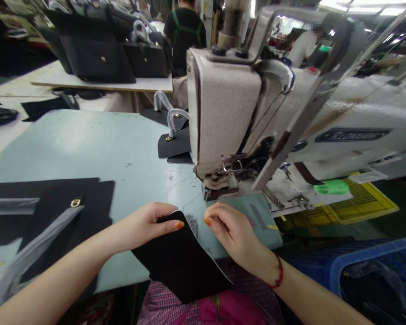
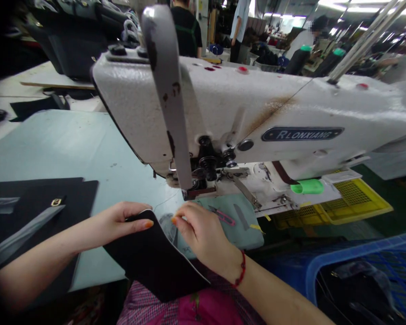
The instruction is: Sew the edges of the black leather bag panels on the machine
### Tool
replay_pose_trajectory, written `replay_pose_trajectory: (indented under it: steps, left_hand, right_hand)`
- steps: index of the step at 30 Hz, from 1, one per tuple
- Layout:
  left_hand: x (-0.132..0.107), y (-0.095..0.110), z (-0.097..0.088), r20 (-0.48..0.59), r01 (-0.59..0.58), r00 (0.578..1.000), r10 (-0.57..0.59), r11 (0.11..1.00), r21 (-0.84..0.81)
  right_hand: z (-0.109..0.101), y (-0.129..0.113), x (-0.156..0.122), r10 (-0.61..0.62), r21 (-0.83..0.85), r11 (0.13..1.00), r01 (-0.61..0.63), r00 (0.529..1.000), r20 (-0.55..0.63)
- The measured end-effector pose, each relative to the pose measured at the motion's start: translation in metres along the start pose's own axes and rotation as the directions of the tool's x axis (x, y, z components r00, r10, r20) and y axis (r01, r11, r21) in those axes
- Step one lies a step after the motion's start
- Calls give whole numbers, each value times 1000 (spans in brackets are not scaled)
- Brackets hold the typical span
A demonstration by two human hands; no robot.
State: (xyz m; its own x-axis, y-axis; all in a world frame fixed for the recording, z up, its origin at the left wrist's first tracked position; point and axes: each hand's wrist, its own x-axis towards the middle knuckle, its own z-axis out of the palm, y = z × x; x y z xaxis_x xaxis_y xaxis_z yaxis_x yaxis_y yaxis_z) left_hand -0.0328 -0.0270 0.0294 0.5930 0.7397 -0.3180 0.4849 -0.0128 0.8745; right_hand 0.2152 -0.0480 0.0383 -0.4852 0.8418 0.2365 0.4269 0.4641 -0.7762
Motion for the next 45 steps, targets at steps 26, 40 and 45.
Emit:
replay_pose_trajectory:
  steps: [26,40,45]
  left_hand:
    - [-32,1,33,-215,-338,866,451,846,412]
    - [-42,-2,50,-131,-362,684,718,489,794]
    - [-41,0,53,-119,-327,687,716,452,830]
  right_hand:
    - [13,75,-43,202,-568,783,-254,967,-154]
    - [1,50,-43,496,245,827,-507,862,107]
    - [-14,-6,-17,292,403,781,-477,850,438]
